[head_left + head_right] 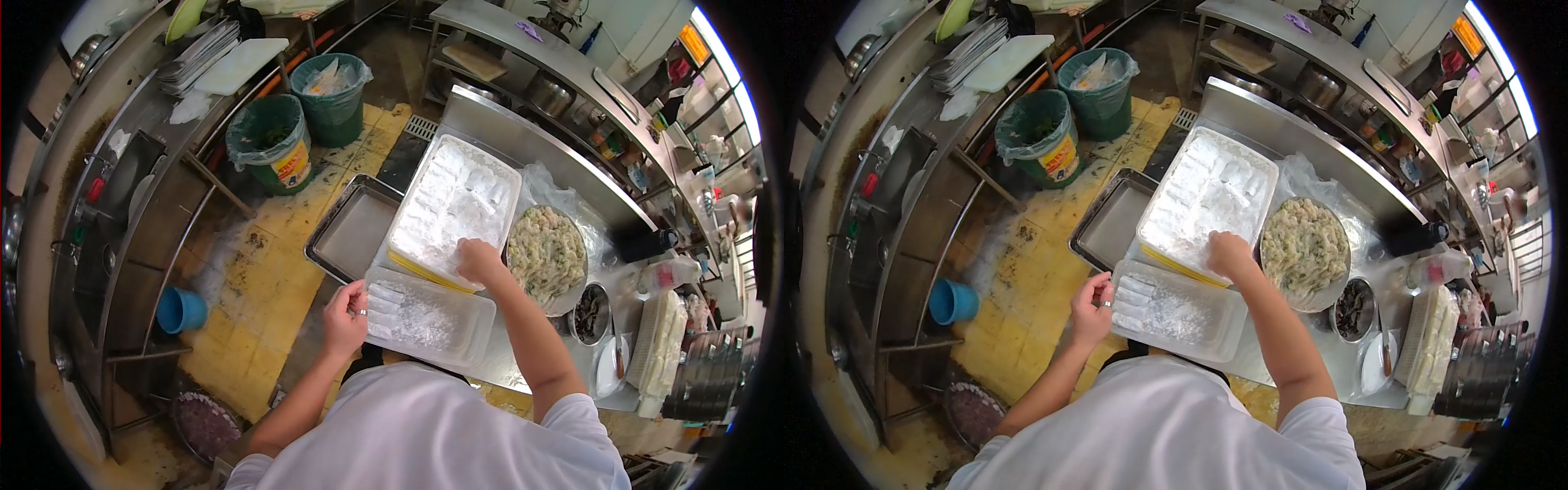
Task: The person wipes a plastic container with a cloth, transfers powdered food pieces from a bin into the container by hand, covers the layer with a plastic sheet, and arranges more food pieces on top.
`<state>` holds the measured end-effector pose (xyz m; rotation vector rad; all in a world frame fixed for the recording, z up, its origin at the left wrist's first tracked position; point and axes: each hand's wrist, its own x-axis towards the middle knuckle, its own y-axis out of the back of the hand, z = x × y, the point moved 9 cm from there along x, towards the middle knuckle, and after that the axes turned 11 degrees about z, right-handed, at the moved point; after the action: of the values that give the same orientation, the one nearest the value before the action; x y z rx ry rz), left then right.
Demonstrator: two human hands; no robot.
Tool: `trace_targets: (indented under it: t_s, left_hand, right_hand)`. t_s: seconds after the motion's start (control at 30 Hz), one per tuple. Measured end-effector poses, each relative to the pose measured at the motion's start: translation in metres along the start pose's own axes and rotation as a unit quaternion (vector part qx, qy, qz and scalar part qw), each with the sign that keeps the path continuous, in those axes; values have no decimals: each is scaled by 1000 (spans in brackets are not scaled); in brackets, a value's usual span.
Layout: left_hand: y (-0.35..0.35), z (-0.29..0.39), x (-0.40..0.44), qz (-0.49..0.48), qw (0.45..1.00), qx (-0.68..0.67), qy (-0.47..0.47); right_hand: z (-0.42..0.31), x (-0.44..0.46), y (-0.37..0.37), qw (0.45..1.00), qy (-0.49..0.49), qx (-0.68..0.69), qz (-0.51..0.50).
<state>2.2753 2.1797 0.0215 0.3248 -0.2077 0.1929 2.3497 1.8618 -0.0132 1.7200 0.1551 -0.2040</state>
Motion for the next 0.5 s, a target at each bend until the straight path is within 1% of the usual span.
trace_targets:
  t_s: [0.03, 0.13, 0.23, 0.33, 0.43, 0.47, 0.5]
  left_hand:
    - [-2, 1, 1, -12, 1000, 6, 10]
    - [-13, 16, 3, -102, 990, 92, 18]
    - [-38, 16, -7, -180, 958, 195, -111]
    - [-56, 4, -18, -277, 926, 248, -66]
    - [-61, 1, -18, -282, 915, 274, -92]
    - [-58, -1, -17, -272, 921, 266, -80]
    - [-54, 4, -12, -263, 927, 259, -68]
  right_hand:
    - [1, 2, -5, 1000, -3, -8, -15]
    - [-2, 2, 12, 994, -3, 65, 90]
    - [-2, -18, 48, 957, -73, 220, 176]
    - [7, -19, 13, 982, -68, 137, 114]
    - [12, -28, 23, 975, -93, 119, 161]
    - [14, -34, 30, 965, -104, 154, 185]
    - [7, -46, 51, 953, -115, 190, 209]
